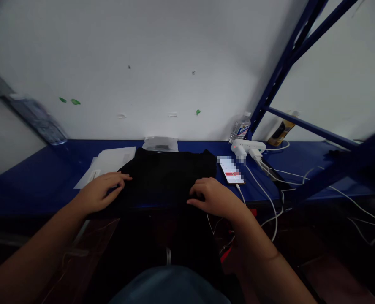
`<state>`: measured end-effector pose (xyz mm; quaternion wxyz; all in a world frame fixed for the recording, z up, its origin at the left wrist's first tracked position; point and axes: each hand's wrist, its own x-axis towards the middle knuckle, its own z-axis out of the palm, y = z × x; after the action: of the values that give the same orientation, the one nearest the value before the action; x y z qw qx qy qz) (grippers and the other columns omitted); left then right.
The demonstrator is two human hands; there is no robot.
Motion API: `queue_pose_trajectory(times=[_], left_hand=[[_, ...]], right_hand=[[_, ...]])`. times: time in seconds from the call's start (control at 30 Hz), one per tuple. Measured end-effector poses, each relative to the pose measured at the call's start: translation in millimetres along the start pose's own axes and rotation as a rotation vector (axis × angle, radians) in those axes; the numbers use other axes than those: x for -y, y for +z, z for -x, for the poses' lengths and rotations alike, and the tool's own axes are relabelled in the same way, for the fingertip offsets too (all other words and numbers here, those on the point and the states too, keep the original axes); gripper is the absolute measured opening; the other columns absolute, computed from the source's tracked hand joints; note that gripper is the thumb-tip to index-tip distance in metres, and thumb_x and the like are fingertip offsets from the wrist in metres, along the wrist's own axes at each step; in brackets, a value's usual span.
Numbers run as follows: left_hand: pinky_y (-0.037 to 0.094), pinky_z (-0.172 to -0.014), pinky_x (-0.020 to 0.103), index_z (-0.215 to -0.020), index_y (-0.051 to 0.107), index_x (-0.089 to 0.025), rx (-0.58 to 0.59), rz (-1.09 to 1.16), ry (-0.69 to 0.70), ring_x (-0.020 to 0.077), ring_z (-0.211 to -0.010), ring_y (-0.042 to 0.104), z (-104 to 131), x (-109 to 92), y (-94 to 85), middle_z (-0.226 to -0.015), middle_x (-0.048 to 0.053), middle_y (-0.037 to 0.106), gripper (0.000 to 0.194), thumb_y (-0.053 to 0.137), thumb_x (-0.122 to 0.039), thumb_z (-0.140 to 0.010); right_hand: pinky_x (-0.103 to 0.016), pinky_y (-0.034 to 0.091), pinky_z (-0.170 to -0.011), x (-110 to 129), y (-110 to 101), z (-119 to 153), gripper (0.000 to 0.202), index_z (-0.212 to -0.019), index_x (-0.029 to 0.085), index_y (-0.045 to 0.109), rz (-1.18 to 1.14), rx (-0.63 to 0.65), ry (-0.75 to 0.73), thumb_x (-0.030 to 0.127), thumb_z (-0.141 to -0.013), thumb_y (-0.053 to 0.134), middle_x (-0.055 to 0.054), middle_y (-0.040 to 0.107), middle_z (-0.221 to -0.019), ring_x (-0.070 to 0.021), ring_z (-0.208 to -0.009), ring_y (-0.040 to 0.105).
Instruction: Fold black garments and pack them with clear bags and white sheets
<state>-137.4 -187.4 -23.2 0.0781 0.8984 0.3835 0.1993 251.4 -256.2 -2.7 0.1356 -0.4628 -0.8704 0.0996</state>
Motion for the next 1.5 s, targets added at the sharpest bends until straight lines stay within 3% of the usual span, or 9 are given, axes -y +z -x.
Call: queue_pose_trajectory(times=[0.1, 0.23, 0.3, 0.37, 0.43, 0.57, 0.77, 1.5], left_hand=[[0.054, -0.1, 0.045, -0.085, 0.061, -0.023, -0.122, 0.041, -0.159, 0.0251, -0.112, 0.067, -28, -18, -8.4, -0.121, 0.007, 0.073, 0.033, 0.034, -0.037, -0.098], [0.052, -0.102, 0.043, -0.113, 0.066, -0.022, -0.085, 0.018, -0.255, 0.0264, -0.116, 0.065, -83, -45, -5.1, -0.127, 0.008, 0.07, 0.038, 0.035, -0.042, -0.102], [0.051, -0.104, 0.045, -0.128, 0.062, -0.021, -0.043, -0.043, -0.265, 0.0284, -0.12, 0.064, -104, -49, 8.2, -0.135, 0.011, 0.067, 0.041, 0.037, -0.039, -0.102], [0.043, -0.113, 0.049, -0.14, 0.056, -0.016, 0.053, -0.121, -0.234, 0.0338, -0.136, 0.054, -115, -46, 27.3, -0.147, 0.017, 0.057, 0.049, 0.047, -0.041, -0.099], [0.029, -0.121, 0.057, -0.149, 0.048, -0.014, 0.133, -0.187, -0.248, 0.0392, -0.149, 0.037, -116, -38, 47.1, -0.158, 0.02, 0.045, 0.065, 0.054, -0.049, -0.096], [0.014, -0.123, 0.066, -0.159, 0.035, -0.02, 0.197, -0.229, -0.303, 0.0404, -0.155, 0.023, -105, -25, 69.7, -0.166, 0.017, 0.03, 0.075, 0.045, -0.062, -0.097], [0.015, -0.122, 0.067, -0.162, 0.029, -0.022, 0.247, -0.212, -0.326, 0.0402, -0.156, 0.019, -102, -24, 66.7, -0.168, 0.016, 0.023, 0.08, 0.04, -0.068, -0.097], [0.019, -0.123, 0.063, -0.163, 0.025, -0.023, 0.266, -0.304, -0.304, 0.0369, -0.156, 0.022, -102, -24, 69.0, -0.169, 0.013, 0.024, 0.078, 0.033, -0.068, -0.1]], right_hand=[[-0.033, 0.051, -0.089, -5, -13, -25, 0.02, -0.102, 0.024, 0.073, -0.024, -0.118, -0.002, 0.032, -0.101, 0.055, -0.005, 0.073, -0.101, -0.0187, -0.096, 0.067], [-0.035, 0.048, -0.103, -18, -9, -75, 0.032, -0.124, 0.02, 0.069, 0.031, -0.26, 0.089, 0.024, -0.103, 0.045, -0.01, 0.071, -0.125, -0.0214, -0.115, 0.065], [-0.039, 0.043, -0.111, -24, 6, -94, 0.041, -0.14, 0.015, 0.06, 0.092, -0.188, 0.149, 0.028, -0.102, 0.047, -0.016, 0.064, -0.138, -0.0256, -0.13, 0.058], [-0.047, 0.038, -0.116, -28, 26, -103, 0.057, -0.152, 0.014, 0.047, 0.176, -0.099, 0.273, 0.041, -0.102, 0.05, -0.02, 0.049, -0.155, -0.0327, -0.144, 0.045], [-0.058, 0.031, -0.118, -30, 45, -102, 0.069, -0.158, 0.02, 0.039, 0.2, -0.024, 0.382, 0.056, -0.101, 0.047, -0.018, 0.035, -0.165, -0.0376, -0.152, 0.032], [-0.06, 0.02, -0.123, -31, 67, -92, 0.072, -0.162, 0.022, 0.032, 0.208, -0.049, 0.389, 0.063, -0.102, 0.036, -0.014, 0.027, -0.168, -0.0362, -0.156, 0.022], [-0.058, 0.021, -0.123, -31, 64, -91, 0.072, -0.161, 0.022, 0.033, 0.2, -0.043, 0.387, 0.063, -0.102, 0.035, -0.014, 0.029, -0.168, -0.0359, -0.156, 0.023], [-0.056, 0.018, -0.124, -35, 67, -94, 0.072, -0.162, 0.023, 0.031, 0.192, -0.013, 0.396, 0.064, -0.103, 0.032, -0.012, 0.028, -0.169, -0.0339, -0.157, 0.021]])
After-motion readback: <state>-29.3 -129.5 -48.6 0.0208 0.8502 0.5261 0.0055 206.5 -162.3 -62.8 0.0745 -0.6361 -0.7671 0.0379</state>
